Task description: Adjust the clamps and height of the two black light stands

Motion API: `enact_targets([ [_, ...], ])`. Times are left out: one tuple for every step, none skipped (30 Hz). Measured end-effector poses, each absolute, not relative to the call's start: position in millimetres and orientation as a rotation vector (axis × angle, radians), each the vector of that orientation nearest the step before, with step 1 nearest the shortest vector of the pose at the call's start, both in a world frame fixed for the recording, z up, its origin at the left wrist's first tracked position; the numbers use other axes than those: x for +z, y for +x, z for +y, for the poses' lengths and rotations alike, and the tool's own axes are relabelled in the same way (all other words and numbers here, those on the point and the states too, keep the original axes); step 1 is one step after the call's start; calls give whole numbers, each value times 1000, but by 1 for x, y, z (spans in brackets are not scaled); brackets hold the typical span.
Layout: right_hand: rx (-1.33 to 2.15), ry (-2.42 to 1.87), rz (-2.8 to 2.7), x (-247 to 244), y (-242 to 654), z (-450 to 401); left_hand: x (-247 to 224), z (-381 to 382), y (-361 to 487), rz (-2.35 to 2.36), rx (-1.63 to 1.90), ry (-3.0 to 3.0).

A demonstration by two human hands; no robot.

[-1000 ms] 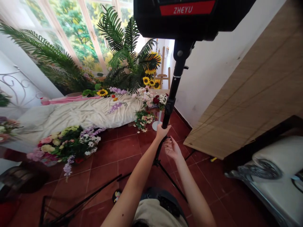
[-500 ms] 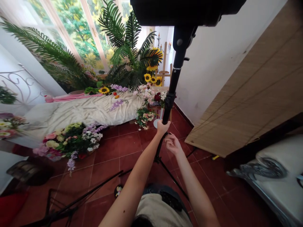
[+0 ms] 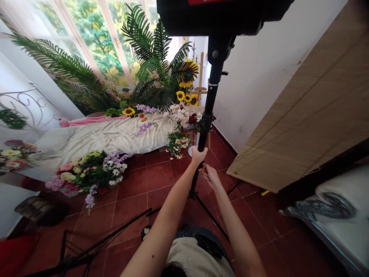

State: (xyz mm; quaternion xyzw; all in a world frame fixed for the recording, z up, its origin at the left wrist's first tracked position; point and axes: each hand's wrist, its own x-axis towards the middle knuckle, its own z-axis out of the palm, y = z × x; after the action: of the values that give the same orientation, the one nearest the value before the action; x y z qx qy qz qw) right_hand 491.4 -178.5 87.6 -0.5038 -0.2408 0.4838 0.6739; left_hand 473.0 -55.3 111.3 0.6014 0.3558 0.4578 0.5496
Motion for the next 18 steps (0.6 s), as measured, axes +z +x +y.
enact_targets([
  [964, -1292, -647, 87, 491, -181, 111, -56, 473, 843, 1082, 1418],
  [810, -1470, -765, 87, 492, -184, 112, -56, 473, 841, 1080, 1415],
  [629, -1665, -890, 87, 494, -188, 112, -56, 473, 838, 1077, 1418],
  [456, -1839, -997, 88, 496, -191, 112, -57, 473, 834, 1077, 1422],
  [327, -1967, -1066, 88, 498, -194, 112, -57, 473, 831, 1079, 1426],
  [244, -2053, -1103, 88, 501, -197, 111, -57, 473, 830, 1082, 1430],
  [220, -2094, -1120, 88, 503, -198, 111, -56, 474, 829, 1084, 1433],
  [259, -2091, -1121, 89, 504, -199, 111, -56, 474, 831, 1086, 1436],
  [366, -2053, -1108, 89, 506, -199, 111, -56, 474, 833, 1085, 1440],
  [527, -1987, -1081, 90, 506, -198, 111, -56, 474, 838, 1083, 1445],
  [717, -1896, -1036, 91, 506, -197, 111, -56, 474, 842, 1079, 1449],
  [906, -1791, -974, 92, 506, -196, 111, -56, 473, 847, 1077, 1452],
  [1067, -1685, -901, 93, 506, -194, 112, -57, 473, 850, 1077, 1454],
  [1178, -1595, -823, 95, 506, -193, 112, -57, 472, 853, 1080, 1453],
  [1241, -1529, -756, 97, 505, -192, 113, -57, 472, 858, 1087, 1449],
  [1259, -1494, -711, 98, 505, -190, 114, -57, 471, 862, 1092, 1444],
  [1238, -1494, -696, 99, 504, -189, 114, -57, 471, 862, 1094, 1441],
  [1181, -1525, -713, 100, 504, -188, 114, -57, 471, 861, 1093, 1440],
])
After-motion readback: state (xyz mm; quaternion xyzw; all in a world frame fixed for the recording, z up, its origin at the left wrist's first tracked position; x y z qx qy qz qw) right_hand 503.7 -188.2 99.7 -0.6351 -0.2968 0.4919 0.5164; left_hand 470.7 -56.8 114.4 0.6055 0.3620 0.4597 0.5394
